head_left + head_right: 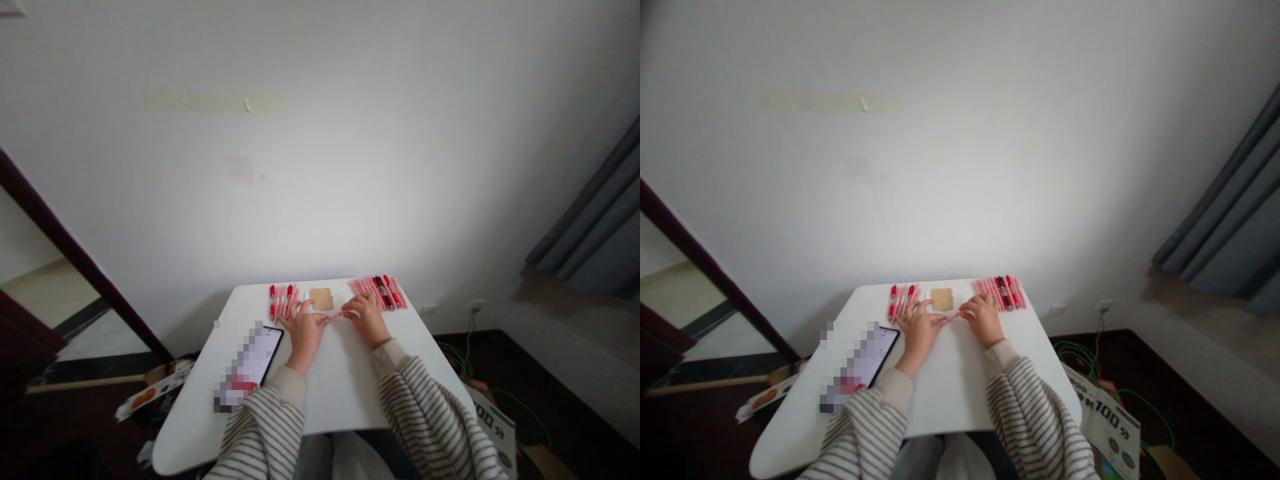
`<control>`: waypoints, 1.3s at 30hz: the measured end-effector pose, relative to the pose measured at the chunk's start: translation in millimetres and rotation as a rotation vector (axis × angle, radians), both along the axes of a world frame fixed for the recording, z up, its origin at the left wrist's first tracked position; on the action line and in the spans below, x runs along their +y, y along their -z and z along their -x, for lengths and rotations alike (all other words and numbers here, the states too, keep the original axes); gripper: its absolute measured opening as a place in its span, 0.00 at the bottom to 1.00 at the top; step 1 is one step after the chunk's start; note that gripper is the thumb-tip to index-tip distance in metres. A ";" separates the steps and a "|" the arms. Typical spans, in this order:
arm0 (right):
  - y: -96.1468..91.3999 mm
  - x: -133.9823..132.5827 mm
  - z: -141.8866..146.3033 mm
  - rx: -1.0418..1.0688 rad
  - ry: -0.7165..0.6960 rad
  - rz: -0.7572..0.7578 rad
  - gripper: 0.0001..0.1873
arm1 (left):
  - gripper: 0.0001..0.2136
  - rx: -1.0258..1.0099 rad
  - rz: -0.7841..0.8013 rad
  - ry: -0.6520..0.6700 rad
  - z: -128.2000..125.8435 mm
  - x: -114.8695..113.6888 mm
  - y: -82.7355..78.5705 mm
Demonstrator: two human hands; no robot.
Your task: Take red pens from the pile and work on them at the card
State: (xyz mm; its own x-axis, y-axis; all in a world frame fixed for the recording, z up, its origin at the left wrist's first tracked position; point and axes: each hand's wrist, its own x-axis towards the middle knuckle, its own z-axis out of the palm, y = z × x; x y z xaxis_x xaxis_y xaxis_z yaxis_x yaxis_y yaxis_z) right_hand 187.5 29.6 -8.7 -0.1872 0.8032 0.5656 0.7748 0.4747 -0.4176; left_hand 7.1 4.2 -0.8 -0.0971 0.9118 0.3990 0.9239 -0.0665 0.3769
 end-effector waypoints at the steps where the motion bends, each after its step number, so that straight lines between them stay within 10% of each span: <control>1: 0.2 0.0 0.1 0.005 0.008 0.004 0.05 | 0.06 -0.002 -0.009 0.004 -0.1 0.0 0.2; 39: -0.3 -2.5 1.1 -0.157 0.165 0.090 0.08 | 0.06 0.060 -0.090 -0.040 -3.1 -3.1 1.5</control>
